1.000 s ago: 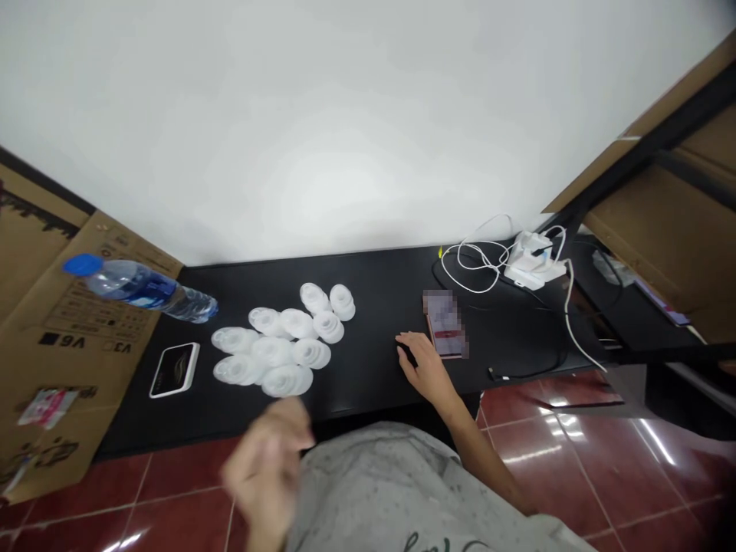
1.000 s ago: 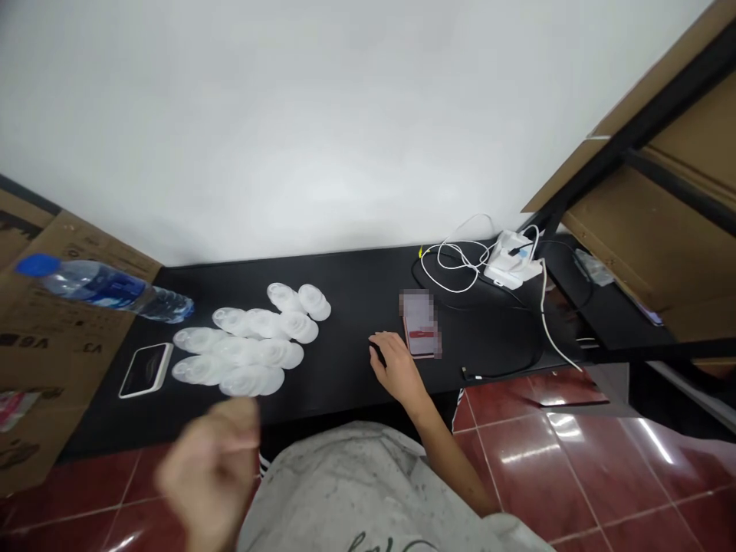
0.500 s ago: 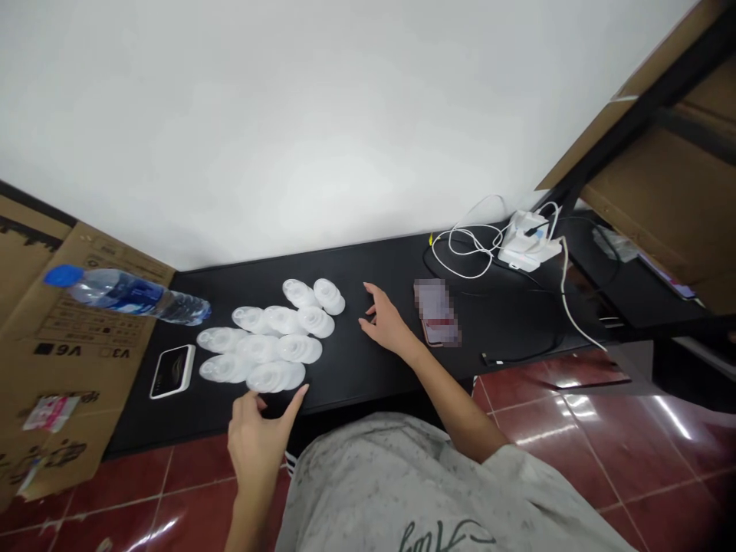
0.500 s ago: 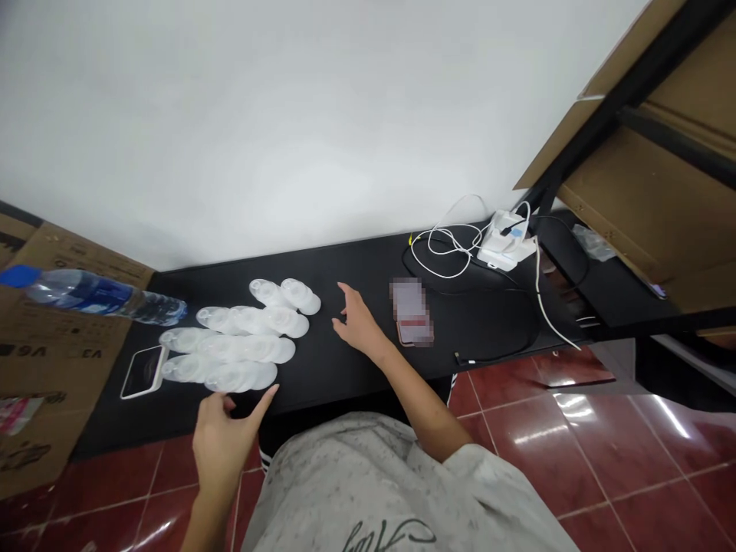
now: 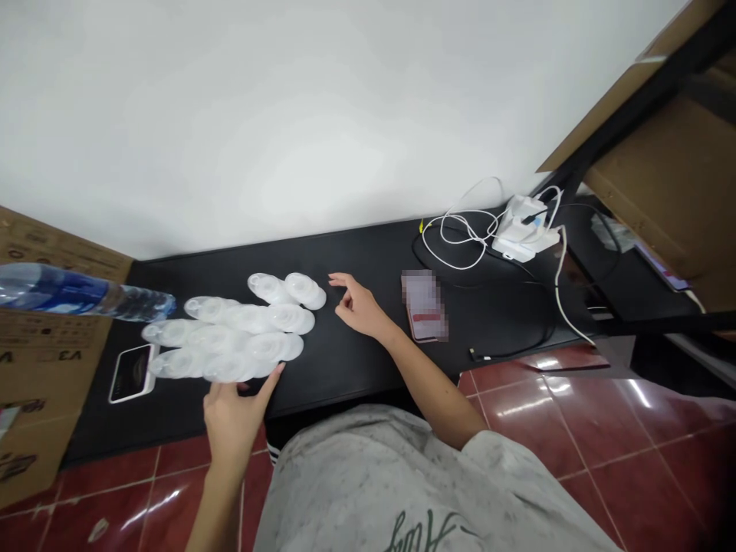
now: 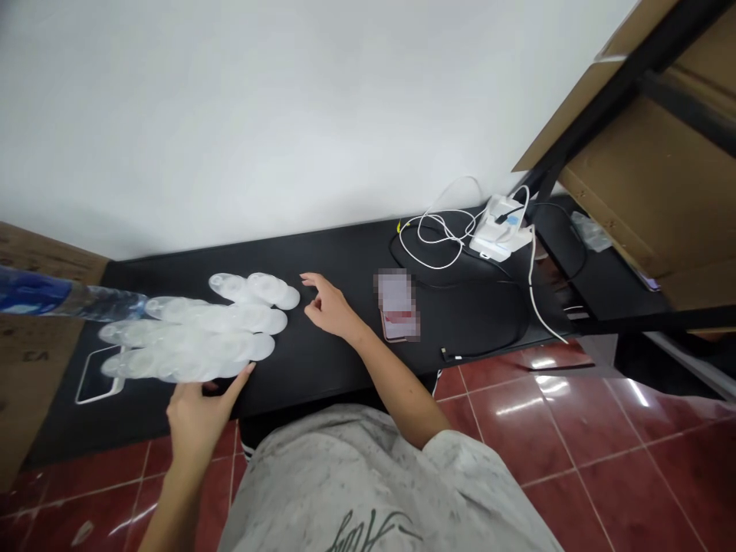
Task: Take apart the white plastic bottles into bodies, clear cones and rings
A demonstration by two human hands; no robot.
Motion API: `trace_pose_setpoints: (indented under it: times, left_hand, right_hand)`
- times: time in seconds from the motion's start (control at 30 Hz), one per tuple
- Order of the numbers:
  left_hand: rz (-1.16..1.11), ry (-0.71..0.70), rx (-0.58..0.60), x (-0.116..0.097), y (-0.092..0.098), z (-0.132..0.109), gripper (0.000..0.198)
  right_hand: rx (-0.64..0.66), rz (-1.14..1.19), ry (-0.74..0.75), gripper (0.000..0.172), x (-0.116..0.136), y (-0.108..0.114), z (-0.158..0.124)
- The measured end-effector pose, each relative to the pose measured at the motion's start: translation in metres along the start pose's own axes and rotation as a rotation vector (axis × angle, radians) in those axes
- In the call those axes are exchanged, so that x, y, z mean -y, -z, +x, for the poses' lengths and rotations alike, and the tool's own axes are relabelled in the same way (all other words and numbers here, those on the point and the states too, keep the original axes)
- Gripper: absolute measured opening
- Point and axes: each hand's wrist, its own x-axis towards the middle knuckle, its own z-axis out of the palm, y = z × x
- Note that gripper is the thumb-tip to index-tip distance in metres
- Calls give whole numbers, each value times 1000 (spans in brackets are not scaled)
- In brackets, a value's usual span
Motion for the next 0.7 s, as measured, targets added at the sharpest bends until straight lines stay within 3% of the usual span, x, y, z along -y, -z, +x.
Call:
trace_pose_setpoints:
  times: [0.17, 0.3, 0.4, 0.47, 0.57, 0.7]
  left_hand:
    - [-17, 64, 29, -4, 0, 6, 59]
    - [-12, 117, 34, -10, 12, -4, 58]
    - [-37, 202, -53, -2, 23, -15, 64]
    - [-127, 183, -137, 10, 28, -18, 74]
    - [-266, 124, -182, 26, 29, -9, 85]
    - [-346, 120, -100, 32, 24, 16, 102]
  right_hand:
    - [30, 16, 52, 74, -4, -1, -1]
    - [44, -17, 69, 71, -3, -3, -3]
    - [42, -56, 48, 68, 1, -4, -3]
    - [39, -69, 39, 68, 3, -5, -3]
    - [37, -70, 35, 66, 5, -5, -3]
    - [63, -78, 39, 64, 6, -4, -3]
